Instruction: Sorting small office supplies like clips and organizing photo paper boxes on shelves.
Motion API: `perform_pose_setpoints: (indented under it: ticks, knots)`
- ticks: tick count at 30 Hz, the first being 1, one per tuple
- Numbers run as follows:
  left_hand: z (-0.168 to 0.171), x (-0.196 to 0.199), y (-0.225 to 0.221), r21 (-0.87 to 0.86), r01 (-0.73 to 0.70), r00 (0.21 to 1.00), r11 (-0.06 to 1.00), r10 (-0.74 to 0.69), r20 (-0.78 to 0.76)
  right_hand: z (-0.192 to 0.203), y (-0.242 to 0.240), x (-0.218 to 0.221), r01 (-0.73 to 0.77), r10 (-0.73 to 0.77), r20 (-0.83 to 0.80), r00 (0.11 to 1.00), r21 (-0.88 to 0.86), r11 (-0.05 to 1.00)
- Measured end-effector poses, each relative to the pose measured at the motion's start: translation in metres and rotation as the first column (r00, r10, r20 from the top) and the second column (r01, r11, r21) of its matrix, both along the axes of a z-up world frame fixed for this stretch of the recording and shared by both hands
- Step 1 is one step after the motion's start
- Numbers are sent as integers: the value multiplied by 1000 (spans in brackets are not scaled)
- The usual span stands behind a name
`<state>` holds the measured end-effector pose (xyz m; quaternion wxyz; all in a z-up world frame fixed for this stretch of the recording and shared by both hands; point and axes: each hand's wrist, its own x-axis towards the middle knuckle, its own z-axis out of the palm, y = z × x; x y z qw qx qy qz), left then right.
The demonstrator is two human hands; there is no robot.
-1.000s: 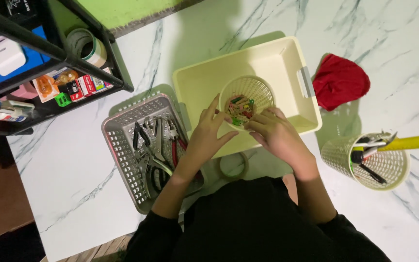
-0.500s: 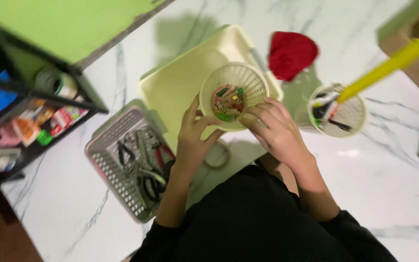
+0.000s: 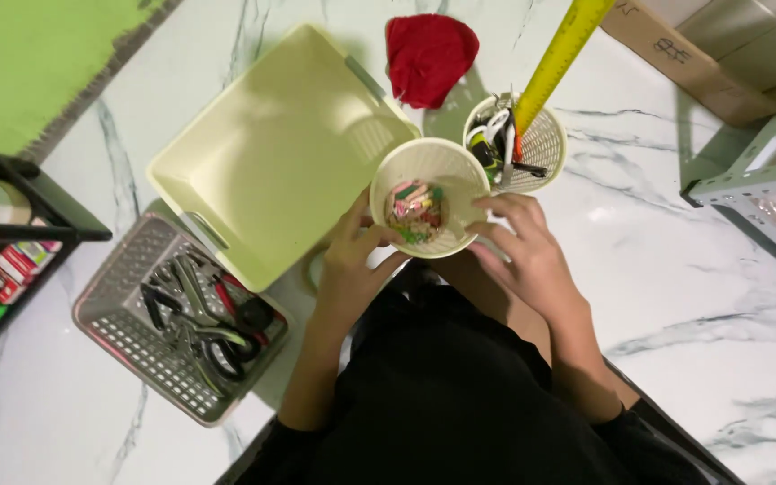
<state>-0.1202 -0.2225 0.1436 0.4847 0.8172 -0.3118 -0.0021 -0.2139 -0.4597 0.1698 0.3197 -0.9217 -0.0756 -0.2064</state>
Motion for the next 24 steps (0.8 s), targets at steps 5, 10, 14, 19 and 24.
perform_pose_setpoints:
  ticks: [5, 10, 14, 19, 24]
  knots:
    - [-25, -15, 1, 2, -31, 996, 1000, 31, -80, -16, 2, -1, -40, 38, -23, 999, -94, 995]
    - [-69, -20, 4, 4, -150, 980, 989, 149, -129, -22, 20, 5, -88, 79, -63, 995, -154, 984]
    - [-63, -33, 17, -55, -234, 972, 971, 233, -26, -7, 52, 2, -229, 220, -93, 971, -102, 968]
    - [-92, -56, 62, 36, -378, 908, 925, 378, -181, -40, 98, 8, -528, 523, -104, 846, -18, 849]
    - [-188, -84, 112, 436, -430, 903, 790, 387, 188, -111, 148, 24, -654, 620, -224, 752, -145, 742]
